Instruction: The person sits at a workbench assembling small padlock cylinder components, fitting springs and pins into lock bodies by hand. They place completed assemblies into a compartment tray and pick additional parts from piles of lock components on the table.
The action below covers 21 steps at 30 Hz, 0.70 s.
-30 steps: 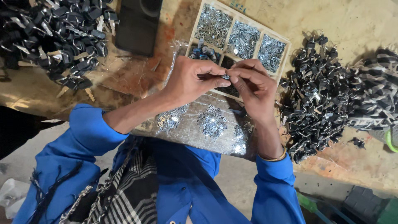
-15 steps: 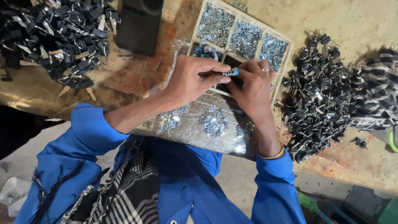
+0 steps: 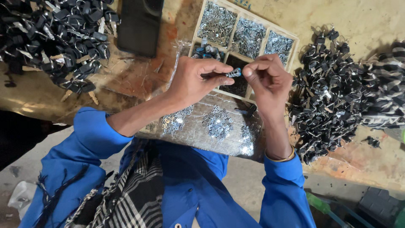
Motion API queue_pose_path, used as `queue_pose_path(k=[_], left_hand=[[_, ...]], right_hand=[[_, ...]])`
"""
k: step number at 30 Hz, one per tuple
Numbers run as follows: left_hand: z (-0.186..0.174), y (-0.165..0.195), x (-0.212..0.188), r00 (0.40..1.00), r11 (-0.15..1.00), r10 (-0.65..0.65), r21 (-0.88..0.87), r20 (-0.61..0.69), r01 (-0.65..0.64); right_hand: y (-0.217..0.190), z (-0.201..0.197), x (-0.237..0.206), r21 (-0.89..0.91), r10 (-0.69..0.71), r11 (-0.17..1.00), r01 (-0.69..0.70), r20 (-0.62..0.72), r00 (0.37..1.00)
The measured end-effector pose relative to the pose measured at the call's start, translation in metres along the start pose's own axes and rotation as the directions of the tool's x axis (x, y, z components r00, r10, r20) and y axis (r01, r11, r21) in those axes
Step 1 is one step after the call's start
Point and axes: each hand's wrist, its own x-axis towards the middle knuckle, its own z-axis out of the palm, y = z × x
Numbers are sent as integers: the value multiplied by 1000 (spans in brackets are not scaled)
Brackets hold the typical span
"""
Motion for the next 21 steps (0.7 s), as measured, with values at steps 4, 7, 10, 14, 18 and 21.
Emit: queue_pose_path(k=[4, 7, 10, 14, 18, 21], left_hand=[[1, -1, -1, 1000, 999, -20, -31, -1, 20], [1, -2, -1, 1000, 999, -19, -43, -6, 19], [1, -3, -1, 1000, 999, -20, -44, -8, 19], [1, -4, -2, 999, 997, -41, -60, -1, 41], [1, -5, -2, 1000, 997, -28, -66, -11, 27], [0, -6, -2, 999, 998, -35, -55, -11, 34]], right_hand=[[2, 3, -4, 204, 26, 977, -54, 140, 990], [0, 3, -5, 200, 106, 971, -133, 140, 984], [-3, 5, -6, 104, -12, 995, -4, 149, 989], [-5, 10, -6, 83, -14, 997, 3, 130, 991], [-9, 12, -7, -45, -79, 995, 85, 121, 990], [-11, 11, -7, -86, -134, 986, 144, 116, 984]])
